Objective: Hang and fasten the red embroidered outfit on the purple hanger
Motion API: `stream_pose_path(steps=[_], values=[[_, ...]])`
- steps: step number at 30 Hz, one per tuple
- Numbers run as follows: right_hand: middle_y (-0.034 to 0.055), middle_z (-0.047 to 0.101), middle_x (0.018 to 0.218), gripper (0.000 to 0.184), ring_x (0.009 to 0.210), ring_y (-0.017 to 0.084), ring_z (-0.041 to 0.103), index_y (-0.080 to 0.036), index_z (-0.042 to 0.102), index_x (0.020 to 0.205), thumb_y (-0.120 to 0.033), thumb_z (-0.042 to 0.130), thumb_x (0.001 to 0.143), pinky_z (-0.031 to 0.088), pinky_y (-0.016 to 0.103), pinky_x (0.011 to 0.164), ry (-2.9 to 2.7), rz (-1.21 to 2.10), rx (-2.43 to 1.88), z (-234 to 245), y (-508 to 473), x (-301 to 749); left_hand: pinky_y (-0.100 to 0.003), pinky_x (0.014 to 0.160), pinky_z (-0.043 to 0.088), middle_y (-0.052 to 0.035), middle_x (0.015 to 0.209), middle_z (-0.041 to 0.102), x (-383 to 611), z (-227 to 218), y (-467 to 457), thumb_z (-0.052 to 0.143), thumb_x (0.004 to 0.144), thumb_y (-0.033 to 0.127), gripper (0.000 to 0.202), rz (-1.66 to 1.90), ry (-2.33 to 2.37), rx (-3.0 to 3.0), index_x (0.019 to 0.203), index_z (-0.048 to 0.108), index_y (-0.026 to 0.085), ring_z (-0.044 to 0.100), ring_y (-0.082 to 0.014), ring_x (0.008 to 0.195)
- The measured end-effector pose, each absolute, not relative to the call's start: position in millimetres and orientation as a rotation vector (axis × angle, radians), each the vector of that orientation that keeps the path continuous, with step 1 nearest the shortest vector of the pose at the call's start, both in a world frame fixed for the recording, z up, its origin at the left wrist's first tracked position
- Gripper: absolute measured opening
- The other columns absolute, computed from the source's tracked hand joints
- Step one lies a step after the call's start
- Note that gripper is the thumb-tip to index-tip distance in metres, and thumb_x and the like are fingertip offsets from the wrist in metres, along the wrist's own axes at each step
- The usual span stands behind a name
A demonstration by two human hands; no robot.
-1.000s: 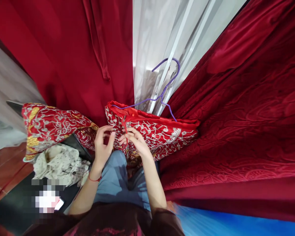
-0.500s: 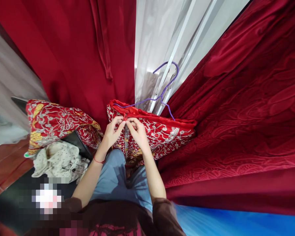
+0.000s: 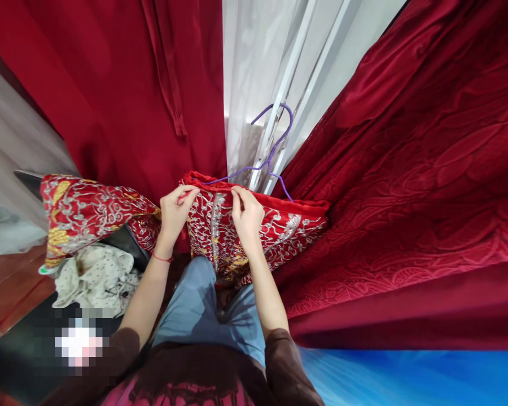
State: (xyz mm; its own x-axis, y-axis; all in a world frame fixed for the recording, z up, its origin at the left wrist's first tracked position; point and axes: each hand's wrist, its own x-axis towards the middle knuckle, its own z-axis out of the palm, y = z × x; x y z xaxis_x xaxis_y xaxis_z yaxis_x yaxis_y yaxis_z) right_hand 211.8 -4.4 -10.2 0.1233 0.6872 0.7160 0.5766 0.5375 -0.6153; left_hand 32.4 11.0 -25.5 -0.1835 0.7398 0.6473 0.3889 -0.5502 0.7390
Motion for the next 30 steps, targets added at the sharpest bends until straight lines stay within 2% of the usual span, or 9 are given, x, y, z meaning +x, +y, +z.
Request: stream_pose_path(steps=[4,6,10,14,18,20,22,26,30], values=[[0.0072,0.073,0.093,0.026,0.081,0.018,0.067,-0.018,0.069,0.095,-0.035,0.049,0.096,0.052,0.032,0.078,-1.514,0.108,-1.127,-9.9,-4.2,214.4,-0.020,0.060,0.041,0.0022,0.063,0.059,27.7,-23.3,14.9,0.061,0.089,0.031,0.016,1.831,1.374,1.879,0.084,0.069,0.017,0.050,-0.0081,0.056],[0.0059,0.071,0.088,0.025,0.072,0.017,0.064,-0.019,0.066,0.092,-0.038,0.051,0.094,0.051,0.029,0.070,-1.541,0.241,-1.123,-13.2,-7.6,213.0,-0.020,0.064,0.044,0.0007,0.070,0.061,31.1,-26.8,12.4,0.059,0.090,0.031,0.016,1.774,1.289,1.879,0.084,0.065,0.017,0.054,-0.0090,0.061],[0.0029,0.069,0.081,0.029,0.064,0.013,0.061,-0.020,0.063,0.095,-0.044,0.047,0.096,0.048,0.025,0.065,-1.589,0.568,-1.065,-20.1,-15.2,205.7,-0.024,0.079,0.050,-0.0044,0.093,0.068,43.7,-35.8,6.8,0.059,0.090,0.035,0.019,1.615,1.014,1.734,0.101,0.058,0.019,0.065,-0.0133,0.084],[-0.0012,0.061,0.064,0.036,0.053,0.012,0.053,-0.020,0.064,0.095,-0.045,0.039,0.098,0.043,0.024,0.059,-1.584,0.636,-1.134,-25.0,-14.2,202.5,-0.023,0.074,0.049,-0.0022,0.088,0.066,47.3,-37.3,1.0,0.058,0.091,0.036,0.026,1.591,0.931,1.638,0.111,0.055,0.020,0.063,-0.0116,0.078],[-0.0025,0.053,0.054,0.028,0.051,0.011,0.047,-0.017,0.068,0.083,-0.038,0.052,0.091,0.038,0.024,0.057,-1.658,0.580,-1.261,-28.4,-8.5,213.7,-0.023,0.071,0.047,-0.0029,0.085,0.068,28.7,-35.3,-10.1,0.053,0.092,0.033,0.018,1.610,1.016,1.759,0.096,0.064,0.019,0.062,-0.0124,0.076],[-0.0031,0.054,0.056,0.024,0.051,0.010,0.045,-0.015,0.070,0.086,-0.037,0.061,0.085,0.037,0.023,0.056,-1.796,0.679,-1.219,-27.2,-8.4,220.4,-0.023,0.071,0.046,-0.0032,0.086,0.071,17.4,-35.2,-14.9,0.053,0.091,0.031,0.021,1.425,1.135,1.892,0.085,0.069,0.019,0.063,-0.0138,0.076],[-0.0040,0.055,0.058,0.025,0.051,0.009,0.043,-0.016,0.072,0.092,-0.038,0.066,0.081,0.034,0.022,0.053,-1.961,0.833,-1.123,-23.6,-11.4,223.5,-0.023,0.063,0.042,-0.0015,0.079,0.071,11.4,-34.4,-16.8,0.056,0.089,0.031,0.021,1.343,1.359,1.905,0.084,0.073,0.020,0.059,-0.0124,0.065],[-0.0035,0.055,0.065,0.034,0.052,0.007,0.038,-0.018,0.073,0.101,-0.046,0.067,0.082,0.031,0.021,0.051,-1.951,0.918,-0.970,-12.3,-20.7,218.1,-0.024,0.058,0.035,0.0013,0.062,0.059,21.0,-27.0,-11.2,0.064,0.084,0.033,0.018,1.752,1.765,1.766,0.081,0.077,0.020,0.045,-0.0091,0.053],[0.0015,0.061,0.074,0.041,0.053,0.008,0.042,-0.018,0.074,0.103,-0.054,0.058,0.088,0.035,0.022,0.050,-1.683,0.896,-0.879,-4.6,-23.2,213.2,-0.023,0.060,0.036,0.0009,0.065,0.056,41.0,-17.2,-2.1,0.066,0.084,0.033,0.019,2.173,1.537,1.510,0.077,0.075,0.018,0.045,-0.0085,0.058]])
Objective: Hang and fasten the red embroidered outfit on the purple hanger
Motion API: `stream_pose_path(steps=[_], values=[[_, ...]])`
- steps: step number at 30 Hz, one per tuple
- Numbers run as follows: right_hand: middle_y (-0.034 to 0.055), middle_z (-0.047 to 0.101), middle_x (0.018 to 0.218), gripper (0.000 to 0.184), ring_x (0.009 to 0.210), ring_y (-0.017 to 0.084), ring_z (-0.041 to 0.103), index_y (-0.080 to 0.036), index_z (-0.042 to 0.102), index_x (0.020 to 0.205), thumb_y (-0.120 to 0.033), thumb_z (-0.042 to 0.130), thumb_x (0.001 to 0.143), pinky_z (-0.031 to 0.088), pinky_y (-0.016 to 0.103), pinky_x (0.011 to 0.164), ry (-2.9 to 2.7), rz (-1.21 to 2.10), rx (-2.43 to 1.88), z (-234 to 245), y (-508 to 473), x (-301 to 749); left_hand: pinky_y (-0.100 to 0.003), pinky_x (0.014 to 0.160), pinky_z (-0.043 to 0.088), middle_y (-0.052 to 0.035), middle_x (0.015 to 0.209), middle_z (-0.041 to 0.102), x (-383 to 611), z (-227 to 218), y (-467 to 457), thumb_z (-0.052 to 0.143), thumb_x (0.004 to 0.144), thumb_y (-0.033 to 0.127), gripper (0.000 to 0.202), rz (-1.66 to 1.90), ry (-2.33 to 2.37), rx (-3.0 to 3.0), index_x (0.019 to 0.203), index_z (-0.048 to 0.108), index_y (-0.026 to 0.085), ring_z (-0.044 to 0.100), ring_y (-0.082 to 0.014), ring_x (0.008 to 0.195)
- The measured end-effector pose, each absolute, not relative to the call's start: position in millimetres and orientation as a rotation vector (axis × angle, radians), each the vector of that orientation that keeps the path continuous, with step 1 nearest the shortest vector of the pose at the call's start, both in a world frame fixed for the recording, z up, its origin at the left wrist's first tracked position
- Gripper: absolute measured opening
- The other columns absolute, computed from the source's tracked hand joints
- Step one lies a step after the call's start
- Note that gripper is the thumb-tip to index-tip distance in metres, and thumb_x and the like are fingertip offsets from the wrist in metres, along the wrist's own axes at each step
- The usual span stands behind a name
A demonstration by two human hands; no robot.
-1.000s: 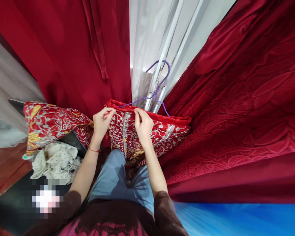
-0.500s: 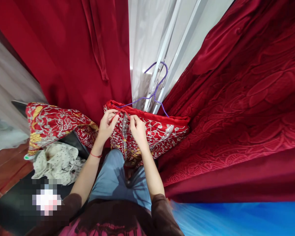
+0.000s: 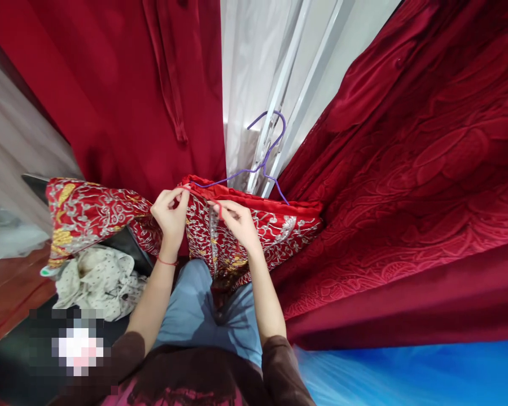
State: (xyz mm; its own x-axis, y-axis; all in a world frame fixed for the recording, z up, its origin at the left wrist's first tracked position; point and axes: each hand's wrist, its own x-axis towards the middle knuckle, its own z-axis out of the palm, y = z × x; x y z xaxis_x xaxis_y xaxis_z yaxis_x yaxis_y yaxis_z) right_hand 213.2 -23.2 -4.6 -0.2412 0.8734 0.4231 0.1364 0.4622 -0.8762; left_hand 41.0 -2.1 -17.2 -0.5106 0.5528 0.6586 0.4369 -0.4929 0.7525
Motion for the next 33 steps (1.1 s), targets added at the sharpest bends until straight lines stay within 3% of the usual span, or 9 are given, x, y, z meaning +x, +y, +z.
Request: stream_pose_path(steps=[5,7,11,14,18,23,26,29,33], values=[[0.0021,0.061,0.075,0.054,0.044,0.006,0.038,-0.019,0.074,0.105,-0.059,0.040,0.096,0.030,0.023,0.043,-1.545,0.908,-0.816,-7.7,-19.4,210.8,-0.022,0.049,0.030,0.0029,0.058,0.050,46.0,-16.0,-4.3,0.062,0.086,0.050,0.034,1.947,1.002,1.239,0.080,0.075,0.019,0.032,-0.0071,0.049],[0.0020,0.061,0.077,0.051,0.044,0.006,0.038,-0.021,0.074,0.107,-0.056,0.039,0.097,0.032,0.024,0.044,-1.529,0.857,-0.818,-8.5,-18.9,209.9,-0.023,0.052,0.033,0.0020,0.058,0.052,42.9,-17.7,-9.0,0.068,0.081,0.050,0.032,1.728,0.910,1.422,0.076,0.075,0.019,0.037,-0.0081,0.051],[0.0028,0.059,0.089,0.033,0.061,0.009,0.049,-0.025,0.074,0.112,-0.045,0.054,0.095,0.043,0.024,0.054,-1.726,0.568,-0.838,-4.5,-18.5,213.0,-0.025,0.062,0.042,-0.0024,0.076,0.064,36.1,-19.5,-16.0,0.076,0.075,0.045,0.026,1.523,0.864,1.684,0.072,0.075,0.019,0.052,-0.0114,0.066],[0.0043,0.056,0.098,0.027,0.074,0.012,0.053,-0.028,0.073,0.113,-0.037,0.055,0.095,0.048,0.026,0.066,-1.977,0.300,-0.814,-0.3,-17.4,217.8,-0.026,0.070,0.045,-0.0042,0.090,0.067,30.6,-19.2,-15.9,0.076,0.076,0.043,0.023,1.392,0.852,1.789,0.083,0.076,0.021,0.058,-0.0145,0.079],[0.0064,0.055,0.109,0.027,0.071,0.011,0.052,-0.028,0.074,0.110,-0.034,0.051,0.098,0.045,0.026,0.061,-2.188,0.030,-0.825,3.1,-15.7,222.1,-0.027,0.075,0.045,-0.0049,0.100,0.065,25.7,-17.7,-10.9,0.076,0.077,0.041,0.029,1.216,0.887,1.922,0.098,0.075,0.022,0.058,-0.0173,0.091],[0.0071,0.058,0.111,0.029,0.077,0.012,0.057,-0.028,0.072,0.113,-0.035,0.047,0.099,0.048,0.025,0.060,-2.220,-0.181,-0.894,3.4,-12.4,219.4,-0.023,0.060,0.035,0.0002,0.078,0.056,31.0,-19.4,-6.4,0.077,0.074,0.043,0.030,1.308,0.878,1.794,0.092,0.075,0.019,0.043,-0.0104,0.065],[0.0072,0.062,0.111,0.031,0.080,0.014,0.060,-0.026,0.070,0.115,-0.035,0.045,0.100,0.051,0.027,0.064,-2.201,-0.197,-0.919,1.3,-10.4,215.2,-0.024,0.057,0.032,0.0020,0.072,0.049,36.4,-23.7,-6.0,0.079,0.072,0.045,0.032,1.415,0.892,1.693,0.091,0.075,0.019,0.036,-0.0090,0.061],[0.0069,0.065,0.113,0.033,0.087,0.014,0.065,-0.023,0.070,0.114,-0.036,0.043,0.101,0.053,0.026,0.066,-2.180,-0.158,-0.921,-0.8,-9.4,212.1,-0.024,0.059,0.036,0.0013,0.074,0.050,39.5,-27.6,-5.4,0.076,0.075,0.044,0.028,1.467,0.929,1.673,0.086,0.074,0.019,0.041,-0.0097,0.063],[0.0057,0.069,0.112,0.033,0.097,0.014,0.066,-0.021,0.067,0.112,-0.037,0.040,0.102,0.052,0.023,0.070,-2.150,-0.054,-0.901,-4.0,-9.4,209.1,-0.025,0.076,0.045,-0.0040,0.090,0.063,38.7,-27.7,-5.0,0.068,0.082,0.045,0.026,1.487,0.884,1.731,0.081,0.070,0.018,0.057,-0.0147,0.086]])
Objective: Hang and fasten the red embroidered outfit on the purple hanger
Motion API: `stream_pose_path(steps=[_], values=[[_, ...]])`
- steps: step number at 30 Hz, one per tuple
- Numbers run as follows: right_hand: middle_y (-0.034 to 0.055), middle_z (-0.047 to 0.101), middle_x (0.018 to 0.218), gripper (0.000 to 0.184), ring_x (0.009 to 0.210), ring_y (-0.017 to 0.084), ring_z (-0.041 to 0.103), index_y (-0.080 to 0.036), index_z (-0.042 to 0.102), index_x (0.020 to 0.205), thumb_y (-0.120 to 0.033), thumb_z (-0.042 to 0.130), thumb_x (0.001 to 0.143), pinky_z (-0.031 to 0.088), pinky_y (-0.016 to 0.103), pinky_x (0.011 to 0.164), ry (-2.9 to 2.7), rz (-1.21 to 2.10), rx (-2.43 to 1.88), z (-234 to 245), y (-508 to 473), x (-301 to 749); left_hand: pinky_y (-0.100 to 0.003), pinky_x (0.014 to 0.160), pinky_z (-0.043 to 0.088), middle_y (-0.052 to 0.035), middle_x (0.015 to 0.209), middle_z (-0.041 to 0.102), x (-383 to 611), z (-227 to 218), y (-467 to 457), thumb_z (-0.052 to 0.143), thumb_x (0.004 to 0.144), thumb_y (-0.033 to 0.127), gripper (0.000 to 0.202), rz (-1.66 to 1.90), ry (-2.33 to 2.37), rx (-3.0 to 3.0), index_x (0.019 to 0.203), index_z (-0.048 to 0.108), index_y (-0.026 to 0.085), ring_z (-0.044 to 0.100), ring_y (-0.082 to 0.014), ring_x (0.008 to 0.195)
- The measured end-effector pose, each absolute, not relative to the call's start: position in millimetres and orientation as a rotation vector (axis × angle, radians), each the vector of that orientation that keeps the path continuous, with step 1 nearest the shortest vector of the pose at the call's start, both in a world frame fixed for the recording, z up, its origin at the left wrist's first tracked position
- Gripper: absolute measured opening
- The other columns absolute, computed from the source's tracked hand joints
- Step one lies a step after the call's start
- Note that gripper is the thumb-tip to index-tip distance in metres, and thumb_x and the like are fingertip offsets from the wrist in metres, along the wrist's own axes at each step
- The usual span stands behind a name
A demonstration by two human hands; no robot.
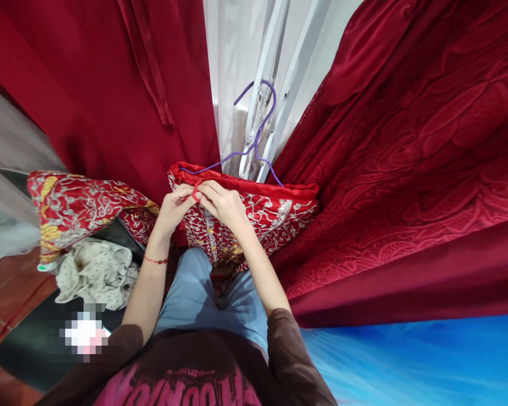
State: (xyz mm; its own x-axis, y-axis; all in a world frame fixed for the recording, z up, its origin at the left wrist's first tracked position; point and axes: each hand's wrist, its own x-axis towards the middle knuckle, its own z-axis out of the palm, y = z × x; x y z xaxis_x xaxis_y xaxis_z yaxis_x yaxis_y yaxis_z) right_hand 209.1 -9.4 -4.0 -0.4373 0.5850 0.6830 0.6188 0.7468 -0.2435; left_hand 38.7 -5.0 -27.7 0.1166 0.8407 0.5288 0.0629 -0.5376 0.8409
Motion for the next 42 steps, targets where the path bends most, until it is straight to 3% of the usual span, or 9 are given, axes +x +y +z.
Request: stream_pose_path(steps=[2,6,13,17,22,28,35,42], values=[[0.0058,0.069,0.112,0.031,0.094,0.014,0.067,-0.020,0.066,0.109,-0.036,0.041,0.101,0.050,0.022,0.068,-2.150,-0.017,-0.932,-5.8,-9.5,207.7,-0.025,0.076,0.046,-0.0034,0.087,0.064,37.9,-25.6,-6.9,0.062,0.087,0.046,0.028,1.410,0.904,1.795,0.081,0.066,0.018,0.058,-0.0145,0.084],[0.0063,0.070,0.107,0.026,0.087,0.014,0.066,-0.019,0.064,0.102,-0.033,0.043,0.099,0.048,0.022,0.070,-2.107,0.015,-0.980,-8.0,-7.5,205.4,-0.021,0.058,0.041,0.0018,0.065,0.057,43.1,-23.6,-13.5,0.046,0.096,0.043,0.031,1.273,1.036,1.894,0.080,0.057,0.019,0.052,-0.0099,0.060],[0.0012,0.067,0.080,0.013,0.063,0.011,0.056,-0.019,0.061,0.088,-0.026,0.049,0.089,0.042,0.023,0.062,-1.901,0.041,-1.113,-8.5,-2.6,202.0,-0.019,0.050,0.038,0.0066,0.056,0.052,59.9,-39.9,-2.3,0.038,0.100,0.047,0.027,1.562,1.007,1.600,0.095,0.048,0.023,0.048,-0.0080,0.047],[-0.0019,0.061,0.067,0.011,0.056,0.010,0.052,-0.019,0.061,0.084,-0.025,0.052,0.085,0.039,0.023,0.060,-1.823,0.058,-1.190,-10.1,-1.4,208.8,-0.019,0.054,0.041,0.0057,0.058,0.054,51.5,-39.7,11.6,0.037,0.099,0.049,0.030,1.680,1.172,1.553,0.090,0.047,0.023,0.053,-0.0085,0.050],[-0.0009,0.065,0.069,0.015,0.059,0.012,0.056,-0.020,0.063,0.089,-0.027,0.051,0.087,0.040,0.024,0.061,-1.775,0.001,-1.230,-6.3,-1.4,221.7,-0.021,0.066,0.044,0.0011,0.073,0.065,37.2,-31.1,17.9,0.042,0.099,0.039,0.024,1.750,1.423,1.798,0.092,0.056,0.021,0.063,-0.0110,0.065],[0.0012,0.070,0.081,0.018,0.064,0.012,0.060,-0.019,0.064,0.096,-0.026,0.049,0.092,0.036,0.023,0.058,-1.923,-0.127,-1.234,-0.9,-4.5,234.3,-0.021,0.063,0.039,0.0023,0.064,0.062,22.0,-28.2,17.1,0.044,0.099,0.034,0.023,1.671,1.556,1.978,0.096,0.062,0.020,0.058,-0.0113,0.056],[0.0028,0.073,0.084,0.022,0.064,0.013,0.060,-0.020,0.067,0.101,-0.026,0.046,0.096,0.029,0.026,0.056,-2.024,-0.376,-1.299,4.3,-12.7,244.1,-0.024,0.068,0.041,-0.0046,0.077,0.069,9.2,-27.5,21.2,0.040,0.100,0.035,0.029,1.706,1.818,2.054,0.100,0.065,0.019,0.065,-0.0165,0.068],[0.0015,0.073,0.082,0.021,0.060,0.012,0.060,-0.019,0.067,0.098,-0.027,0.047,0.096,0.031,0.025,0.057,-2.039,-0.490,-1.286,2.9,-17.5,248.6,-0.023,0.068,0.039,-0.0034,0.073,0.067,7.5,-28.5,16.9,0.040,0.101,0.038,0.031,1.668,1.843,2.004,0.099,0.065,0.020,0.064,-0.0161,0.069]])
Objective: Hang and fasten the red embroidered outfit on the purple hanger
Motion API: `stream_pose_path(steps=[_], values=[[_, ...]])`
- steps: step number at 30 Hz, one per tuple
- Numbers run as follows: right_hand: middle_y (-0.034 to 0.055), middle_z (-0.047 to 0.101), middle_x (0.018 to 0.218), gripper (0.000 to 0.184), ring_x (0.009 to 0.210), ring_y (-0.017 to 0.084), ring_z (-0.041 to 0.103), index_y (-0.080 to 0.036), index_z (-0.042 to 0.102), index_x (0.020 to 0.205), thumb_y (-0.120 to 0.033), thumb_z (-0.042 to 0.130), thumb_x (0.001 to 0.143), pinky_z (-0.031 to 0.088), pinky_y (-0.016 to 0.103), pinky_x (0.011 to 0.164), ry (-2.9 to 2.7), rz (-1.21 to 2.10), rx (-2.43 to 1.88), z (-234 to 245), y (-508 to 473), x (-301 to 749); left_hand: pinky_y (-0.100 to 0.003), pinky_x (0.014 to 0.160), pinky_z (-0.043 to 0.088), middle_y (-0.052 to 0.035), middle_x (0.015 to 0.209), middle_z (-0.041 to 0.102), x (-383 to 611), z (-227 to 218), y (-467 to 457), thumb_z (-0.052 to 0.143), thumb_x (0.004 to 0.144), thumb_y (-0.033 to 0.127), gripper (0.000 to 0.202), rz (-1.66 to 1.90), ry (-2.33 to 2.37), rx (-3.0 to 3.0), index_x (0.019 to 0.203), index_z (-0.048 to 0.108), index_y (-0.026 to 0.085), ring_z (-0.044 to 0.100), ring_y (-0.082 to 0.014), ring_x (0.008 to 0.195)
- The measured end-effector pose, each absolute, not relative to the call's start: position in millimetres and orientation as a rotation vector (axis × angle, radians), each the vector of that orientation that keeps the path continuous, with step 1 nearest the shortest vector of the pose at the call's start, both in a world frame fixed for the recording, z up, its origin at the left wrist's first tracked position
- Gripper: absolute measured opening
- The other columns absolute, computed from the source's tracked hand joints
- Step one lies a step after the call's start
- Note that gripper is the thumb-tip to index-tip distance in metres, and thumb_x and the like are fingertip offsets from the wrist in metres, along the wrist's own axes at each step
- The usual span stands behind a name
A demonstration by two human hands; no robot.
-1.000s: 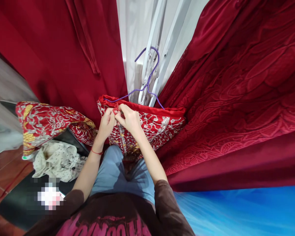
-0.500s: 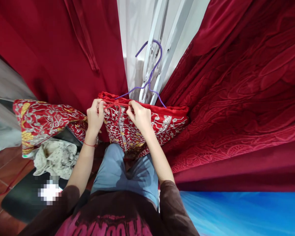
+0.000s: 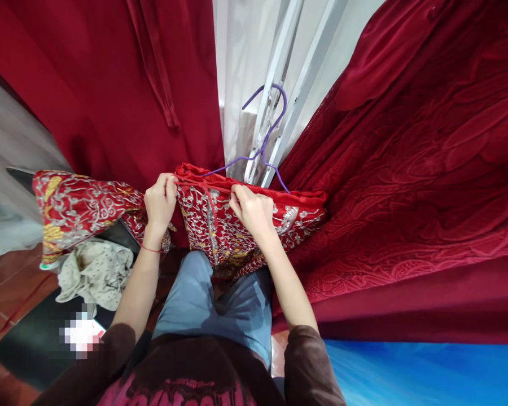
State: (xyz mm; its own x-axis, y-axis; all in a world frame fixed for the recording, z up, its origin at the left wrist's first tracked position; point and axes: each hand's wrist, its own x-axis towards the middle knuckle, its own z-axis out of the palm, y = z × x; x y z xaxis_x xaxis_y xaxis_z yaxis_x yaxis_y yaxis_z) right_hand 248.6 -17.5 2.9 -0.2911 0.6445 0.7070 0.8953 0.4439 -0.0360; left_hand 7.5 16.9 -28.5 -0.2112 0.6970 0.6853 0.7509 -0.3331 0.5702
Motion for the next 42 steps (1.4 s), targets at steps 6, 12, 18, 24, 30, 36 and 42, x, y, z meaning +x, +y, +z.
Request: stream_pose_path(steps=[6,12,18,24,30,36,42], values=[[0.0016,0.073,0.081,0.022,0.060,0.012,0.061,-0.019,0.067,0.099,-0.027,0.047,0.097,0.034,0.025,0.058,-2.047,-0.545,-1.309,5.3,-23.4,248.0,-0.027,0.077,0.042,-0.0077,0.090,0.072,3.5,-26.4,14.7,0.034,0.102,0.038,0.034,-1.444,-1.747,-1.902,0.099,0.063,0.019,0.066,-0.0186,0.080],[0.0019,0.071,0.093,0.016,0.076,0.012,0.065,-0.021,0.064,0.093,-0.026,0.049,0.096,0.044,0.022,0.064,-2.195,-0.224,-1.079,23.9,-43.5,280.0,-0.028,0.078,0.046,-0.0063,0.091,0.064,3.9,-15.1,18.5,0.038,0.100,0.034,0.026,-1.633,-1.486,-2.070,0.092,0.059,0.019,0.059,-0.0165,0.083],[0.0118,0.066,0.109,0.025,0.101,0.028,0.060,-0.020,0.064,0.105,-0.039,0.059,0.090,0.045,0.041,0.089,-2.096,-0.566,-1.341,38.6,-58.8,364.4,-0.042,0.101,0.041,-0.0079,0.126,0.057,-0.6,14.4,26.2,0.058,0.086,0.037,0.022,-1.343,-1.277,-2.336,0.101,0.064,0.022,0.049,-0.0266,0.122],[0.0137,0.060,0.114,0.030,0.101,0.029,0.058,-0.020,0.065,0.097,-0.048,0.057,0.089,0.048,0.041,0.083,-2.093,-0.572,-1.528,29.9,-70.4,407.4,-0.035,0.085,0.047,-0.0061,0.100,0.070,-10.1,16.6,51.6,0.056,0.088,0.039,0.025,-1.091,-1.371,-2.537,0.101,0.067,0.020,0.064,-0.0224,0.092],[0.0075,0.062,0.095,0.020,0.084,0.020,0.061,-0.022,0.060,0.078,-0.037,0.059,0.091,0.049,0.034,0.075,-1.819,-0.485,-1.342,32.5,-76.6,384.7,-0.033,0.084,0.048,-0.0057,0.098,0.072,-19.1,11.3,49.1,0.053,0.092,0.036,0.022,-1.335,-1.327,-2.294,0.096,0.068,0.020,0.065,-0.0203,0.087],[0.0061,0.062,0.090,0.022,0.085,0.021,0.061,-0.022,0.057,0.076,-0.039,0.063,0.089,0.051,0.037,0.080,-1.791,-0.276,-1.277,27.4,-63.0,371.8,-0.031,0.083,0.051,-0.0043,0.094,0.070,-28.0,3.2,48.4,0.058,0.090,0.036,0.019,-1.584,-1.390,-2.311,0.099,0.063,0.020,0.066,-0.0178,0.084],[0.0104,0.063,0.111,0.065,0.097,0.024,0.065,-0.022,0.044,0.125,-0.048,0.075,0.074,0.054,0.040,0.087,-1.501,0.059,-1.316,-12.7,-58.8,387.6,-0.035,0.090,0.054,-0.0065,0.103,0.067,-18.7,-29.0,70.7,0.067,0.084,0.044,0.048,-2.064,-1.308,-2.489,0.121,0.048,0.021,0.068,-0.0186,0.096]])
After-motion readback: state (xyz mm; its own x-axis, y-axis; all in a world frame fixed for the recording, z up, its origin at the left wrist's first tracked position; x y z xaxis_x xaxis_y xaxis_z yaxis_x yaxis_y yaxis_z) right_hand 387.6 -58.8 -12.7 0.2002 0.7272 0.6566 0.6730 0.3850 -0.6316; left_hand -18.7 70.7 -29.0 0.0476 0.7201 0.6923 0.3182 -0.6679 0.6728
